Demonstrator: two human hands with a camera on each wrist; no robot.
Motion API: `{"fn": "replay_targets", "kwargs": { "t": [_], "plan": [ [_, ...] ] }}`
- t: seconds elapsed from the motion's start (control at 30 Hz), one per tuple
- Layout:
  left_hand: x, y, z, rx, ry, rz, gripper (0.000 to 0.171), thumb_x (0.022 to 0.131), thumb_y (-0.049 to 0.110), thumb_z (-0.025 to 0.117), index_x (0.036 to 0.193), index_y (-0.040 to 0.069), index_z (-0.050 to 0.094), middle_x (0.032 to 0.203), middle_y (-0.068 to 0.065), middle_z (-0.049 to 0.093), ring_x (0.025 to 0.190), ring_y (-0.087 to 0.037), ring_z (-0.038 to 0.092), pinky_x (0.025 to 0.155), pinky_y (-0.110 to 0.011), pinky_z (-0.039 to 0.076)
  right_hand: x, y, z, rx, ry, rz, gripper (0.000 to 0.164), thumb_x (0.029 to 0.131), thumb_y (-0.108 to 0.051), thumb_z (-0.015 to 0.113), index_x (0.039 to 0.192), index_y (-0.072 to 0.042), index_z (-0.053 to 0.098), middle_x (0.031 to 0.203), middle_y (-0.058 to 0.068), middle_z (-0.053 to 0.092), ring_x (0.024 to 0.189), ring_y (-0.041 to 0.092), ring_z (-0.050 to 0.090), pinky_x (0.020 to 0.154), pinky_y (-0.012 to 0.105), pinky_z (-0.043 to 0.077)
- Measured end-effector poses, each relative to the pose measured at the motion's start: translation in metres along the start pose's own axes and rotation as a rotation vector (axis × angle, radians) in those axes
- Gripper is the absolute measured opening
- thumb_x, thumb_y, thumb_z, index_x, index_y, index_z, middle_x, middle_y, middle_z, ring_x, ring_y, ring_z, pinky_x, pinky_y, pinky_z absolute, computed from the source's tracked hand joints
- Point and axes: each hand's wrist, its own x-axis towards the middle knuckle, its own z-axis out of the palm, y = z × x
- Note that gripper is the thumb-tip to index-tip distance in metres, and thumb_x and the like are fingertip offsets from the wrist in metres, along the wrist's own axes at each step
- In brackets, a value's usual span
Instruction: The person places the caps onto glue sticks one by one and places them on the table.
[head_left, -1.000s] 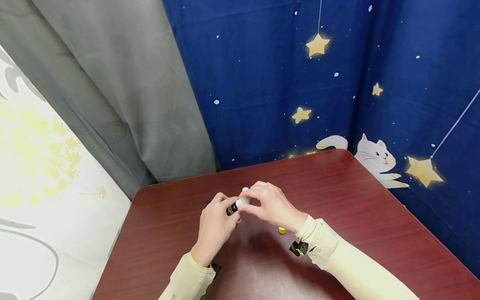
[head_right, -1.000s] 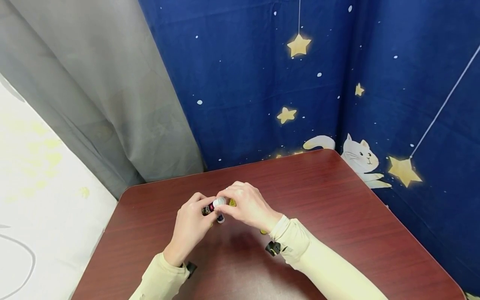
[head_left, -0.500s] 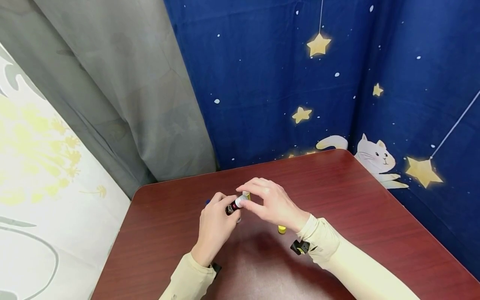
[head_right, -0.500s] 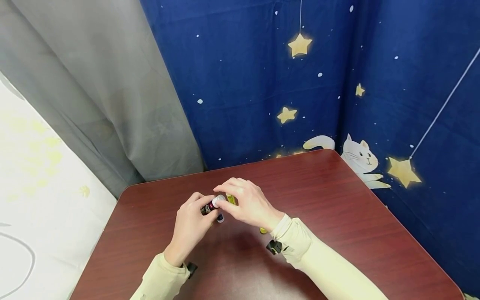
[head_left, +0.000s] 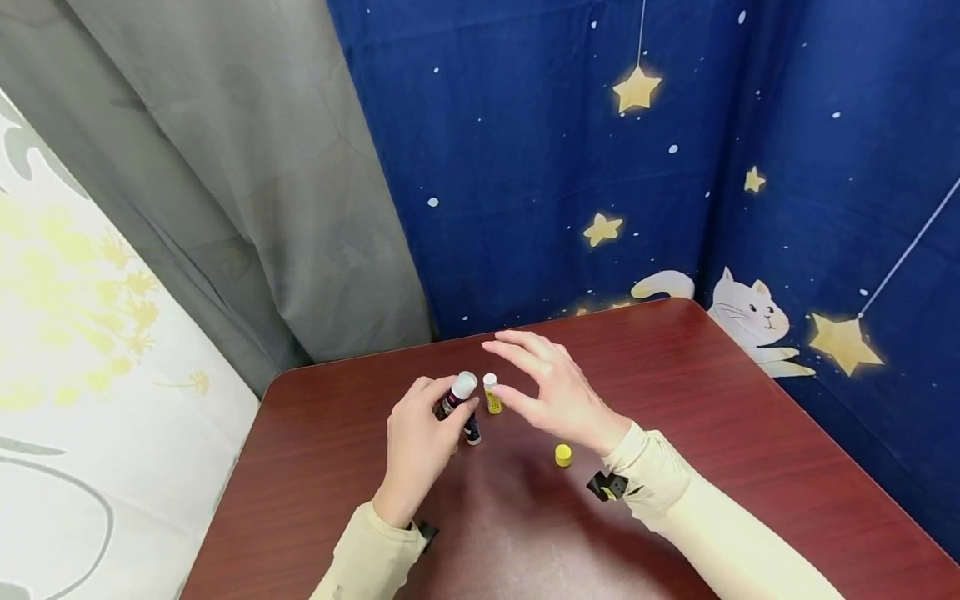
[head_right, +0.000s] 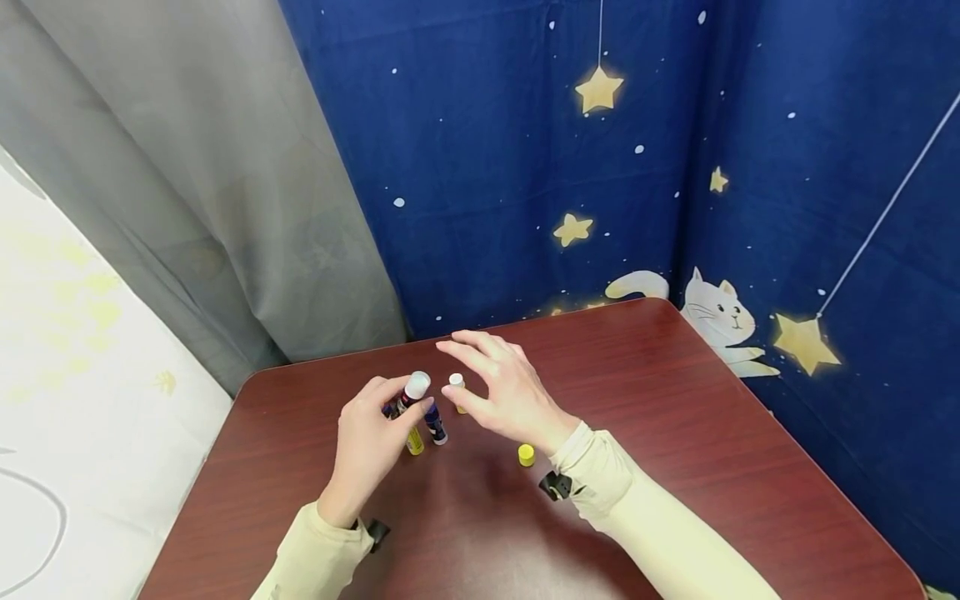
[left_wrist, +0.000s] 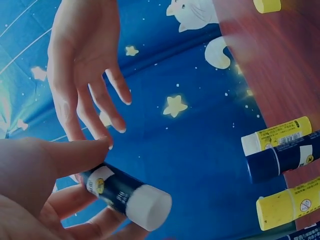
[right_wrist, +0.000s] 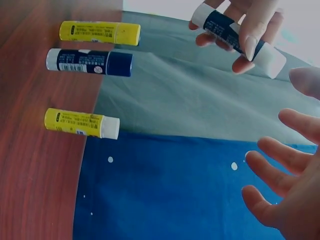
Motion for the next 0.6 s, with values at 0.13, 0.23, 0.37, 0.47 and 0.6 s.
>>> {"fn": "replay_targets", "kwargs": {
  "t": [0.13, 0.23, 0.37, 0.47, 0.6],
  "plan": [
    [0.005, -0.004, -0.002, -0.010, 0.031, -0.002, 0.027, 0.080, 0.028, 0.087, 0.104, 0.021, 0.078, 0.079, 0.009, 0.056, 0.063, -0.009, 0.048, 0.054, -0.031, 0.039, 0.000, 0.002, -0.003, 0.004, -0.005, 0.025, 0.059, 0.092, -0.043, 0.071, 0.147, -0.033, 0.051, 0.149, -0.005, 0.047, 0.135, 0.016, 0.045, 0.102, 0.052, 0.038],
    [0.007, -0.007, -0.002, -0.024, 0.052, -0.004, 0.027, 0.079, 0.027, 0.088, 0.104, 0.021, 0.078, 0.078, 0.008, 0.057, 0.063, -0.009, 0.047, 0.055, -0.031, 0.039, -0.001, 0.004, -0.004, -0.001, -0.022, 0.048, 0.062, 0.093, -0.047, 0.069, 0.149, -0.035, 0.048, 0.151, -0.004, 0.045, 0.137, 0.016, 0.042, 0.103, 0.054, 0.036],
    [0.009, -0.012, -0.001, -0.040, 0.073, -0.023, 0.028, 0.079, 0.028, 0.088, 0.104, 0.022, 0.078, 0.078, 0.008, 0.057, 0.065, -0.009, 0.049, 0.056, -0.031, 0.040, -0.004, 0.007, -0.005, -0.025, -0.049, 0.075, 0.065, 0.093, -0.049, 0.068, 0.152, -0.037, 0.044, 0.154, -0.003, 0.041, 0.139, 0.018, 0.040, 0.104, 0.057, 0.035],
    [0.010, -0.015, -0.002, -0.060, 0.081, -0.046, 0.029, 0.080, 0.029, 0.088, 0.106, 0.021, 0.077, 0.081, 0.008, 0.060, 0.069, -0.011, 0.054, 0.058, -0.031, 0.042, -0.005, 0.011, -0.006, -0.038, -0.060, 0.094, 0.067, 0.092, -0.048, 0.070, 0.152, -0.038, 0.043, 0.155, -0.003, 0.039, 0.139, 0.019, 0.039, 0.105, 0.059, 0.034],
    [0.010, -0.022, -0.003, -0.076, 0.106, -0.070, 0.032, 0.081, 0.029, 0.087, 0.109, 0.020, 0.077, 0.088, 0.009, 0.066, 0.077, -0.011, 0.061, 0.065, -0.033, 0.048, -0.008, 0.015, -0.007, -0.064, -0.060, 0.111, 0.068, 0.091, -0.046, 0.071, 0.152, -0.036, 0.044, 0.156, -0.001, 0.039, 0.139, 0.022, 0.040, 0.104, 0.060, 0.034]
  ]
}}
